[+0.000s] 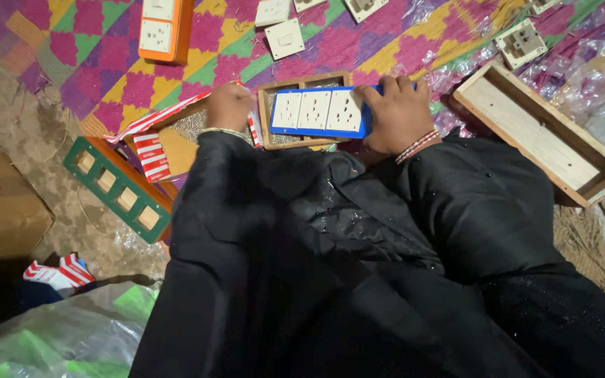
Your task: The person sits on the floor and assembles a blue multi-socket electrical board. They insert white socket modules into the frame, flip the board to insert and tighten screws from the back, and then place the finished unit aside.
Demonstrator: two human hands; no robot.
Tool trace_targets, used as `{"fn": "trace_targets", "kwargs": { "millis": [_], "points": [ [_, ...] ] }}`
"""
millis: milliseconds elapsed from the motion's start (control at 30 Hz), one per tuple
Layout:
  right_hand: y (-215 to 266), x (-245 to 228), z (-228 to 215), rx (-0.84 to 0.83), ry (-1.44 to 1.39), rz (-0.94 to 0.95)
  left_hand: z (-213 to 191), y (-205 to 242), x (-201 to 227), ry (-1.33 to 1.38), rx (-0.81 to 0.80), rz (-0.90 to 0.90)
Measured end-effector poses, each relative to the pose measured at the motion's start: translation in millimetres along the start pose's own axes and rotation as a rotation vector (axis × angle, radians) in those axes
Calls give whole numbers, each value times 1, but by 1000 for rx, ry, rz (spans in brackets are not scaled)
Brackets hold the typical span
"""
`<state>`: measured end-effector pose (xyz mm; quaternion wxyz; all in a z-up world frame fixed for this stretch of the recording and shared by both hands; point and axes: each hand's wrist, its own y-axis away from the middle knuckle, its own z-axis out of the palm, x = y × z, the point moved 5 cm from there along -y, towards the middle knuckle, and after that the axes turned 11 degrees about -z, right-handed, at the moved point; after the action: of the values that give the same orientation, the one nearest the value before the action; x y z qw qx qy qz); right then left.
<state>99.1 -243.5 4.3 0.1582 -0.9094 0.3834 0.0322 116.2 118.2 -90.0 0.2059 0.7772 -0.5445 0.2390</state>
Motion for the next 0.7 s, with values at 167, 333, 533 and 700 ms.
{"fn": "trace_targets", "kwargs": {
  "millis": [167, 333, 533, 700],
  "points": [
    [1, 0, -2, -33, -2, 5, 24, 29, 61, 304, -47, -21],
    [1, 2, -6, -24, -15, 18, 30, 27, 72, 616, -79, -135],
    [-3, 2, 0, -39, -71, 65, 26, 11, 47, 707, -21, -143],
    [-5, -5, 8, -97, -16, 42, 34, 11, 47, 632, -38, -131]
  ]
}}
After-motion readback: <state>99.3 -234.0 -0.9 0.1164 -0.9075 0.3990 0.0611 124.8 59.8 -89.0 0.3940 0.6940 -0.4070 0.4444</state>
